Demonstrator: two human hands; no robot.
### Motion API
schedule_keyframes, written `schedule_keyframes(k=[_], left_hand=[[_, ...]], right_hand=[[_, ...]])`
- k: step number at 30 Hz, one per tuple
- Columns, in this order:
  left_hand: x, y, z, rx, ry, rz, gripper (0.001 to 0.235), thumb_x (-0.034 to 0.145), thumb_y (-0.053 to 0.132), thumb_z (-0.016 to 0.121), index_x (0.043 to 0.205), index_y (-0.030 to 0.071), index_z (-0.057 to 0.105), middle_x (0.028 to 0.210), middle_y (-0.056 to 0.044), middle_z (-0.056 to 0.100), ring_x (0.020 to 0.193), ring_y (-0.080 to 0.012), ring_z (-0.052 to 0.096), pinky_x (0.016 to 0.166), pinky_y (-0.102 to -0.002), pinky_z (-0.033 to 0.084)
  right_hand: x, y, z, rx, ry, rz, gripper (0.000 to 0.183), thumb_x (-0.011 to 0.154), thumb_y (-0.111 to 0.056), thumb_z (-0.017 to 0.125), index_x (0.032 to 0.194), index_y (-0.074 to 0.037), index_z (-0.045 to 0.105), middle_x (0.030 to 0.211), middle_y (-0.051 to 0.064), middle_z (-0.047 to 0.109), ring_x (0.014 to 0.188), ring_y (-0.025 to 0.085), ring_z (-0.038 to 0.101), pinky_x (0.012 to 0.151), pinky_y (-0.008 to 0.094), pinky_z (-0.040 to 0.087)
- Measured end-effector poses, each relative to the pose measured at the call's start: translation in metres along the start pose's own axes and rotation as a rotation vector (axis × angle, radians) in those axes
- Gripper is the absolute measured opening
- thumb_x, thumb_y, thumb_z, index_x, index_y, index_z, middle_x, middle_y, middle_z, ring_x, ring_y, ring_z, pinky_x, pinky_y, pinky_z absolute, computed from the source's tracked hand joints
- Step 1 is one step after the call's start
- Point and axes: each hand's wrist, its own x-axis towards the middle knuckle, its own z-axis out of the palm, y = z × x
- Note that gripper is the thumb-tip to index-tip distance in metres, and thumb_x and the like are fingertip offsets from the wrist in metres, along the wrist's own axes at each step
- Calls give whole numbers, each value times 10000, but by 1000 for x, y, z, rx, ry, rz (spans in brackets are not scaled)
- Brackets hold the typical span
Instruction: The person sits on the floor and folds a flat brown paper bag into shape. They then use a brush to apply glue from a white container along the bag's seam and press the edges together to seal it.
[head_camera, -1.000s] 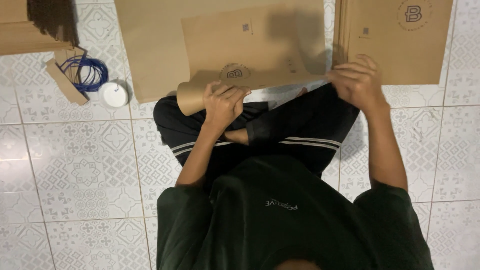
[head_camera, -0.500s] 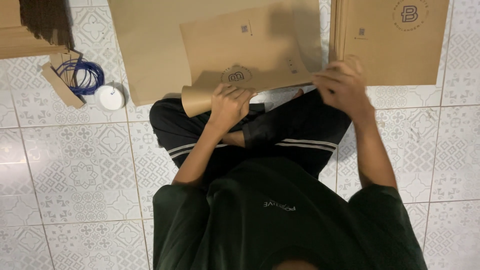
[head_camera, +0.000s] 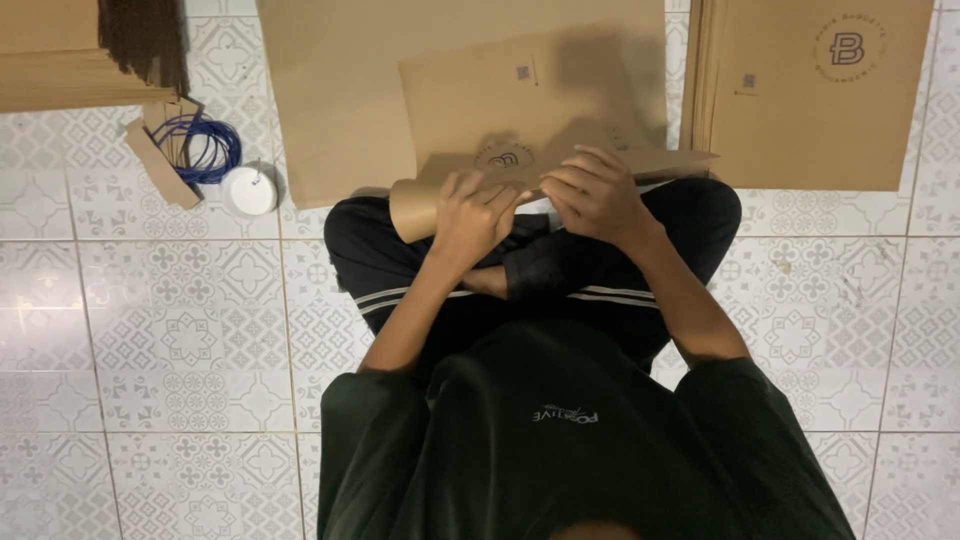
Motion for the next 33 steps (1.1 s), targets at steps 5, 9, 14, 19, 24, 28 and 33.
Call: schedule_keyframes(k=[5,9,14,19,24,28,33], left_hand=[[-6,-23,-26,128,27,8,96,920,288,765,863,223,805,878,13,789,1041,-316,656,950,-501,449],[-20,-40,-44,221,16,-26,130,921,317,790,845,214,812,979,27,807,1220,-336,621,1038,-562,401],[-30,-52,-61,249,5,-43,175,956,322,771,830,205,808,895,34,792,1215,-318,630,1066,-566,388],[-39,-54,-46,215,2,-76,129,936,285,797,838,203,806,821,38,768,1095,-255,670,1059,-534,404],[-33,-48,-35,118,-11,-97,141,971,278,736,869,196,787,876,43,764,1098,-223,665,1049,-508,403],[-24,-35,-29,109,37,-105,128,943,254,772,833,191,789,839,49,762,1070,-220,675,1032,-500,421],[-24,-21,-25,80,13,-75,100,928,181,761,838,145,785,838,1,766,910,-226,701,982,-475,491]], right_hand=[[9,1,-24,-32,-5,23,160,1017,-185,719,870,-139,758,840,-6,737,849,229,716,960,438,587],[11,8,-43,-18,19,35,239,1013,-136,770,775,-125,745,796,1,740,808,243,716,881,402,613],[1,24,-55,-35,10,22,164,997,-98,793,833,-108,797,810,34,754,799,258,720,853,397,617],[1,20,-52,-19,-84,115,96,977,-128,796,890,-86,790,842,60,757,797,261,724,819,370,604],[8,-4,-23,95,-62,156,62,978,-148,763,951,-111,804,900,70,780,798,271,735,769,383,591],[16,-24,18,41,8,94,157,1002,-288,670,976,-183,784,968,1,776,837,243,729,777,377,564],[44,-53,39,98,73,41,49,904,-111,726,906,-122,774,889,21,749,759,229,714,743,363,585]])
